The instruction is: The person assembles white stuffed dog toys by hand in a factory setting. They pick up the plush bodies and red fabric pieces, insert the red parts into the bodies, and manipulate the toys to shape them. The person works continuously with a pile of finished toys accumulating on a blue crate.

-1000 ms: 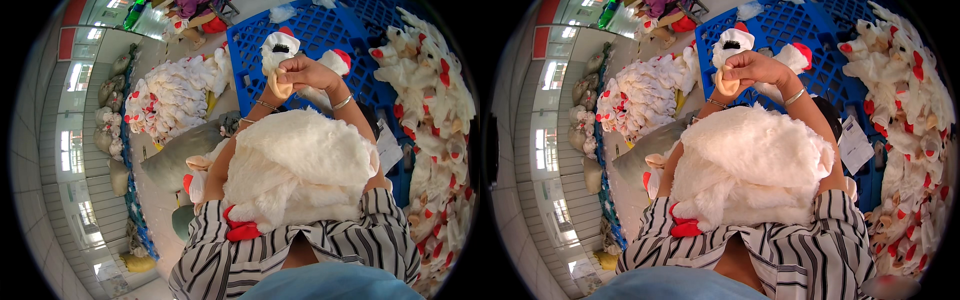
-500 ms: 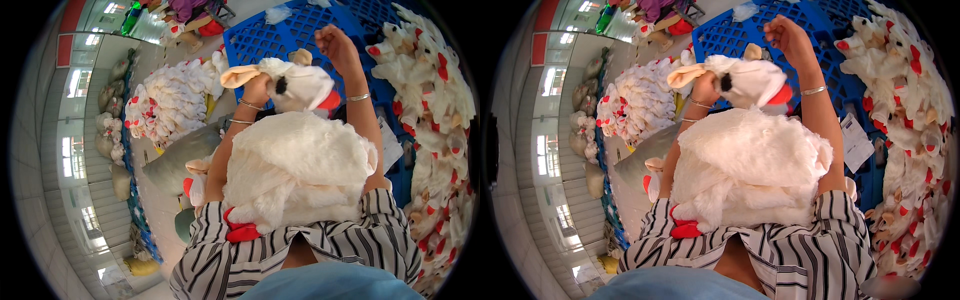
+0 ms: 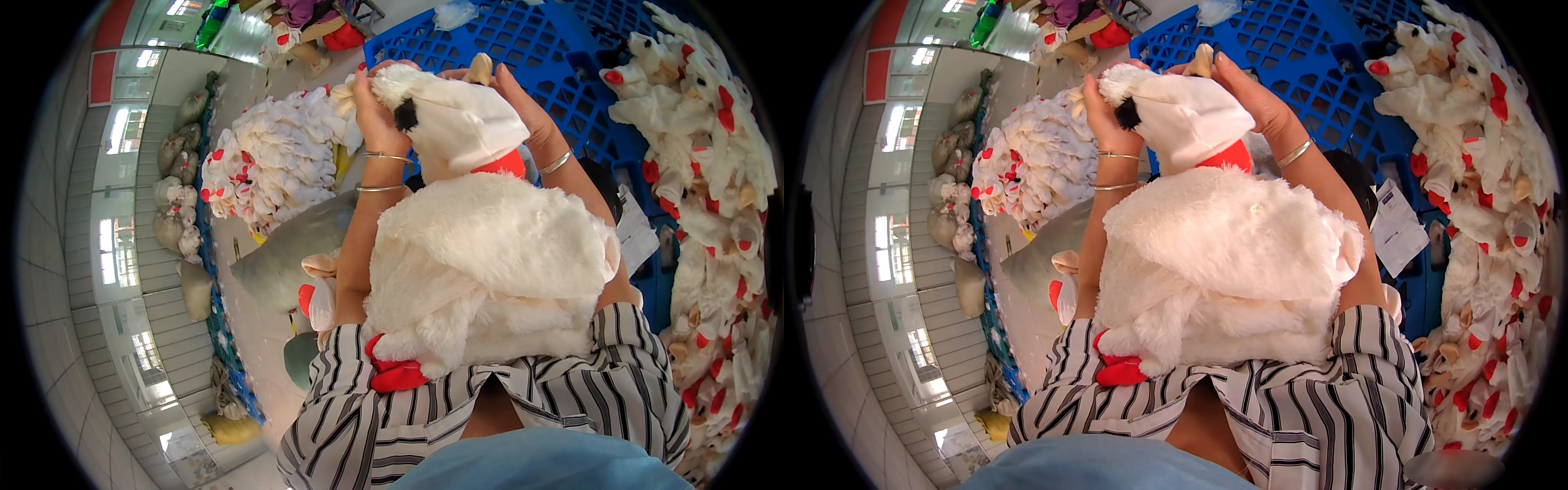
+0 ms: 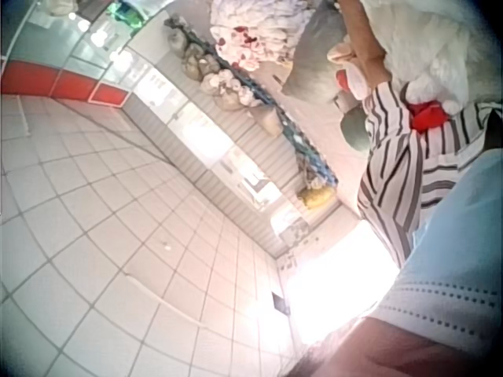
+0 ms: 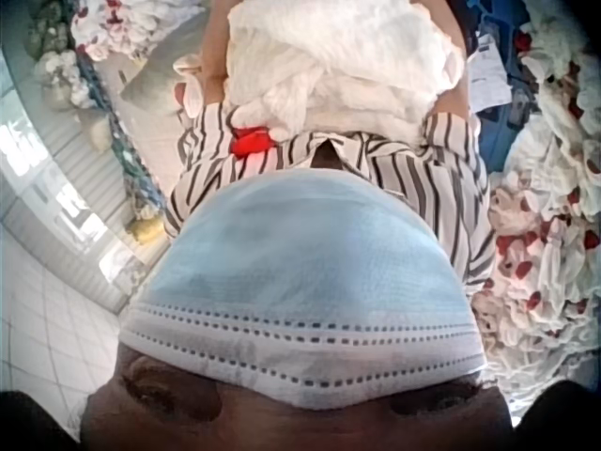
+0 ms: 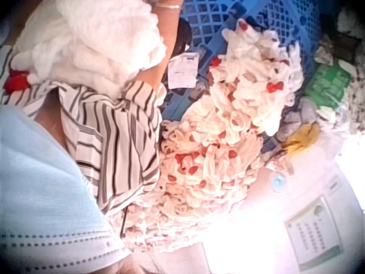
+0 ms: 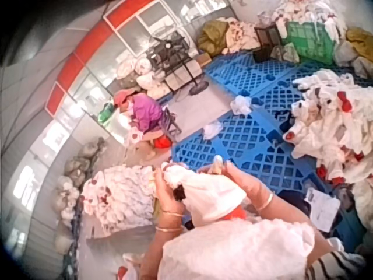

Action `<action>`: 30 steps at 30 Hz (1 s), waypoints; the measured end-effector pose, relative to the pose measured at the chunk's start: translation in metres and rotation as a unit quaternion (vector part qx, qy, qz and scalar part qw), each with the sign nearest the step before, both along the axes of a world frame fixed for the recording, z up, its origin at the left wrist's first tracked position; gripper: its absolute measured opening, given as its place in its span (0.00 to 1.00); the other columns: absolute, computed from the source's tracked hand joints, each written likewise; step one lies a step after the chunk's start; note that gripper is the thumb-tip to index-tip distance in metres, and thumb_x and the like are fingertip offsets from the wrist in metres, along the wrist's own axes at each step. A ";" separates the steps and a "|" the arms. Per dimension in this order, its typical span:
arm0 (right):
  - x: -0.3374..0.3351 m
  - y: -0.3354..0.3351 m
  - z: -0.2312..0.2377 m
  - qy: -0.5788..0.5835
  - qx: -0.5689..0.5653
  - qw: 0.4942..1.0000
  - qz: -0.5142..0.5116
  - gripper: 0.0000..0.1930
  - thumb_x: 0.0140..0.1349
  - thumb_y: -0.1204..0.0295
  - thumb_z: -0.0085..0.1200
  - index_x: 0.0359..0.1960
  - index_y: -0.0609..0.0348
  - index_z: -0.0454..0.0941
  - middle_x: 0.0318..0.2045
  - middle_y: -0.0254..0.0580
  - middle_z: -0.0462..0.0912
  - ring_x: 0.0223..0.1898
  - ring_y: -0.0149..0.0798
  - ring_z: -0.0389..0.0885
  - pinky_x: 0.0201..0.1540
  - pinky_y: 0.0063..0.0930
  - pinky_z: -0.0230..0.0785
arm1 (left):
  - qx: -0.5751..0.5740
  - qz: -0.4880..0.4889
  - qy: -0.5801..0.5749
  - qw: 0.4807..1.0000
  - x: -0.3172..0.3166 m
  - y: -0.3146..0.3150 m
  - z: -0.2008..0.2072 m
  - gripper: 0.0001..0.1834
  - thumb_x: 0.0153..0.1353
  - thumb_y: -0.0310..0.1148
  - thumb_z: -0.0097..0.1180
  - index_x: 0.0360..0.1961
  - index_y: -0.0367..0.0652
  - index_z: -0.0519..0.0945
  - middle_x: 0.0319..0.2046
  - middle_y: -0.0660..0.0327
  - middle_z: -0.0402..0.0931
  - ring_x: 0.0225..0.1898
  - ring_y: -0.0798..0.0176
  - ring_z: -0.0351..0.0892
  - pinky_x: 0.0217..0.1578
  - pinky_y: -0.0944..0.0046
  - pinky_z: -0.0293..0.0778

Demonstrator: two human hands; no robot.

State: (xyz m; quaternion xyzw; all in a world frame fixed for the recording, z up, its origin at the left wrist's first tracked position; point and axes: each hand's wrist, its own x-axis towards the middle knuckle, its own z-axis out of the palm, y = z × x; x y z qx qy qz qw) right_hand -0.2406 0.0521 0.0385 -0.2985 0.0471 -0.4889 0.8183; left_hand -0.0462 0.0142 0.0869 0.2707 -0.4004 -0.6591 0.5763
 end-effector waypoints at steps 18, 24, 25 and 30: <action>-0.067 -0.039 -0.040 0.183 -0.003 0.850 -0.494 0.16 0.70 0.63 0.49 0.47 0.64 0.78 0.29 0.32 0.77 0.27 0.23 0.71 0.36 0.18 0.68 | 0.078 0.212 -0.082 0.971 0.042 -0.034 -0.055 0.14 0.64 0.42 0.56 0.34 0.41 0.73 0.34 0.58 0.74 0.39 0.59 0.73 0.45 0.59 0.73; -0.043 -0.036 -0.042 0.264 -0.101 0.877 -0.389 0.14 0.69 0.63 0.51 0.46 0.59 0.81 0.36 0.34 0.82 0.36 0.26 0.79 0.47 0.20 0.72 | -0.360 0.158 -0.584 0.711 0.002 -0.005 -0.069 0.38 0.51 0.43 0.67 0.59 0.38 0.64 0.50 0.46 0.72 0.49 0.51 0.74 0.49 0.56 0.72; -0.042 -0.033 -0.040 0.265 -0.104 0.887 -0.362 0.14 0.69 0.63 0.51 0.47 0.59 0.81 0.37 0.35 0.82 0.38 0.27 0.80 0.49 0.21 0.73 | -0.382 0.117 -0.583 0.708 -0.014 0.001 -0.069 0.36 0.51 0.42 0.67 0.58 0.37 0.66 0.48 0.45 0.73 0.48 0.52 0.76 0.48 0.57 0.73; -0.044 -0.028 -0.033 0.155 -0.085 0.932 -0.316 0.14 0.70 0.66 0.48 0.50 0.58 0.78 0.43 0.38 0.82 0.45 0.32 0.81 0.52 0.27 0.75 | -0.193 -0.146 -0.568 0.787 -0.038 0.010 -0.075 0.22 0.54 0.42 0.63 0.43 0.33 0.79 0.36 0.46 0.80 0.37 0.54 0.81 0.39 0.60 0.75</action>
